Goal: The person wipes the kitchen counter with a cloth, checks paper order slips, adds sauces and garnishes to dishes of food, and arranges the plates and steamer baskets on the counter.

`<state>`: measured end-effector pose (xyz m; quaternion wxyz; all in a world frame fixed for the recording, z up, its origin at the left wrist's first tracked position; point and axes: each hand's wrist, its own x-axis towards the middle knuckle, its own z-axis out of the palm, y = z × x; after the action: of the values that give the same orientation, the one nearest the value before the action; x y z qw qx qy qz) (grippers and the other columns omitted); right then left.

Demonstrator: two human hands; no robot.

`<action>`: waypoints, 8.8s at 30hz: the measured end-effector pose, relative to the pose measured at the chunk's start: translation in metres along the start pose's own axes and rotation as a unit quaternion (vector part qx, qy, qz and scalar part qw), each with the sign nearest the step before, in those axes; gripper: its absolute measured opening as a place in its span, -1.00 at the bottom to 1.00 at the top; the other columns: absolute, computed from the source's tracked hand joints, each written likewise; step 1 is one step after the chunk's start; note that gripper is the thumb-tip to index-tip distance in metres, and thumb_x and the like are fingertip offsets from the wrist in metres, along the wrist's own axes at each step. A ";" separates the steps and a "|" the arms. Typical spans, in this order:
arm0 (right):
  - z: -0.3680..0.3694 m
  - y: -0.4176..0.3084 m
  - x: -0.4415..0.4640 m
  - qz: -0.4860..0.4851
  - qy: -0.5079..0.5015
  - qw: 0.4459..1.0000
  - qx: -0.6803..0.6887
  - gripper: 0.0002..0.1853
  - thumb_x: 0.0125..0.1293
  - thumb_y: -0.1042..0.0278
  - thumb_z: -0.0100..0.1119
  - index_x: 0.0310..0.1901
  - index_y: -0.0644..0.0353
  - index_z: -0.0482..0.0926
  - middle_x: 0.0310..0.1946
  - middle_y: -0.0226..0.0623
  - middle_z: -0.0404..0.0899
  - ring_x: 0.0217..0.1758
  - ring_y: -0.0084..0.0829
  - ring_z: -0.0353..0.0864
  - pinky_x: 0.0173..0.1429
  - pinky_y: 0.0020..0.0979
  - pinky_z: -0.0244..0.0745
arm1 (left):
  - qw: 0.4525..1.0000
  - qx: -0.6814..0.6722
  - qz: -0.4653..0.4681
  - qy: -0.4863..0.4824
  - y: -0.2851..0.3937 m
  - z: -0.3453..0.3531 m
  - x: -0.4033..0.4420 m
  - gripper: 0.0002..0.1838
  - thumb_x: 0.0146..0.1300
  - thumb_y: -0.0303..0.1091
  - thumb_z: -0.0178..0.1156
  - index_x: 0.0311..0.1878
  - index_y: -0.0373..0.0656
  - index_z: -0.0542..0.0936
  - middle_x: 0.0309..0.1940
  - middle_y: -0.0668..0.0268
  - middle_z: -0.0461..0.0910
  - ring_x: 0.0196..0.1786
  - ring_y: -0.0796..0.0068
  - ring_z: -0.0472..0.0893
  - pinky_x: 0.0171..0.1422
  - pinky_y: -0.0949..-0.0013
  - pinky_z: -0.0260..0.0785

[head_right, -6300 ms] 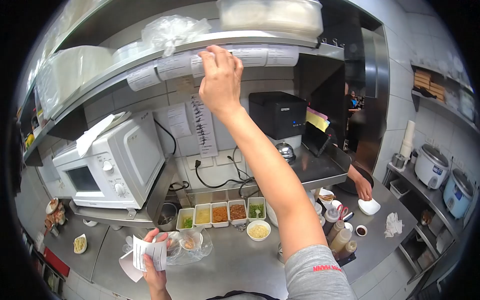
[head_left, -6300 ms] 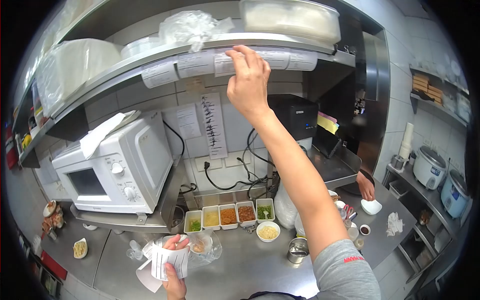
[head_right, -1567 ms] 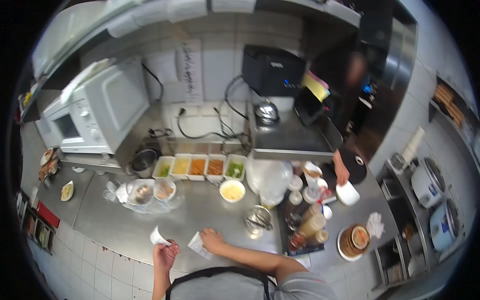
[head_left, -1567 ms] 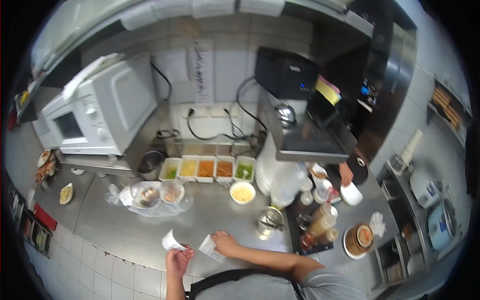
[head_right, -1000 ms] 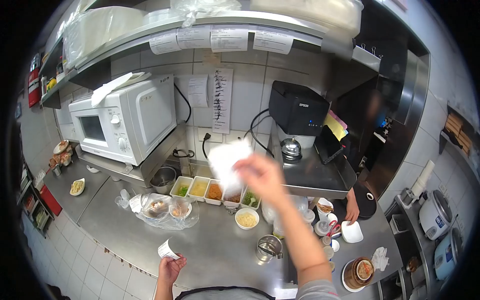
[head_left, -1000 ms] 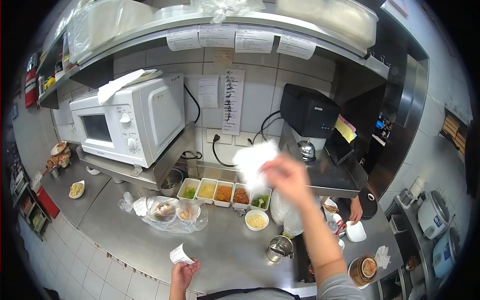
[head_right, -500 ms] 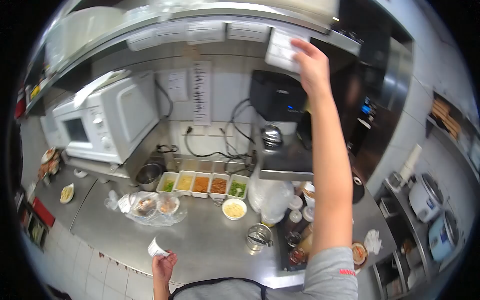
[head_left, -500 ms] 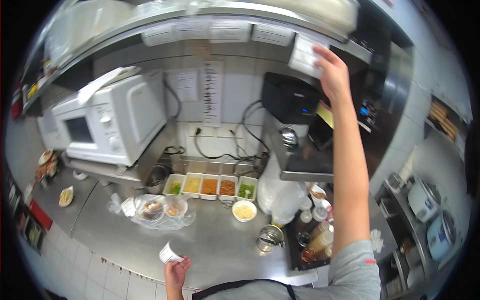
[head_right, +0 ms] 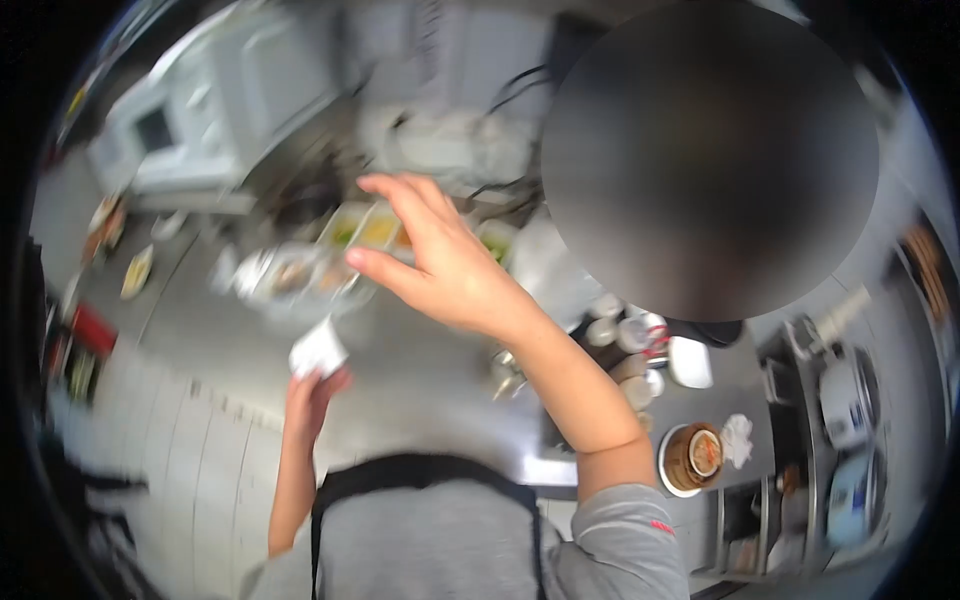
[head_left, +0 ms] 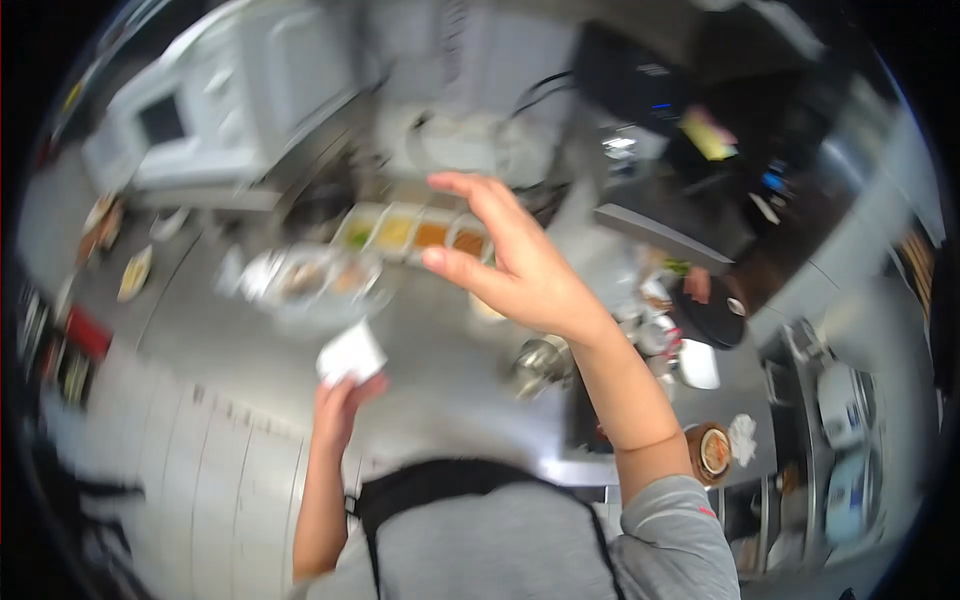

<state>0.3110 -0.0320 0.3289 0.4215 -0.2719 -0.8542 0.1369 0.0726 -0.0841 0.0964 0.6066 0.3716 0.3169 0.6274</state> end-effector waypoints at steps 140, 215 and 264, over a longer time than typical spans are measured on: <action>-0.321 0.039 -0.482 0.419 0.552 0.693 -0.199 -0.56 -0.04 0.31 0.38 -0.11 0.29 0.51 -0.33 -0.27 0.62 -0.28 -0.43 0.62 -0.14 -0.43 0.51 | 0.926 0.328 0.095 0.160 -0.217 0.019 -0.034 -0.50 0.21 -0.39 -0.05 0.20 -0.47 0.26 0.06 -0.04 0.43 0.07 0.15 0.46 0.18 0.26 0.26; -0.430 0.146 -0.652 0.644 0.261 0.586 -0.417 -0.58 -0.17 0.30 0.37 -0.17 0.15 0.56 -0.19 -0.10 0.62 -0.11 -0.09 0.62 -0.06 -0.20 0.51 | 0.740 0.617 0.185 0.194 -0.230 -0.004 -0.016 -0.47 0.23 -0.35 -0.10 0.17 -0.59 0.29 0.14 -0.30 0.33 0.20 -0.14 0.36 0.35 0.16 0.09; -0.168 0.145 -0.263 0.357 -0.028 0.934 0.020 -0.25 -0.05 0.36 0.43 0.19 0.38 0.30 0.08 0.02 0.45 0.15 -0.19 0.47 0.13 -0.28 0.42 | 0.857 0.468 0.125 0.176 -0.196 0.068 -0.035 -0.62 0.03 -0.49 -0.06 -0.01 -0.27 0.44 -0.38 -0.17 0.52 -0.29 -0.23 0.51 -0.18 0.03 0.38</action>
<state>0.6258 -0.0660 0.1936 0.3265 -0.5462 -0.7094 0.3031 0.2331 -0.1100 -0.0371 0.2117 0.5317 0.6251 0.5308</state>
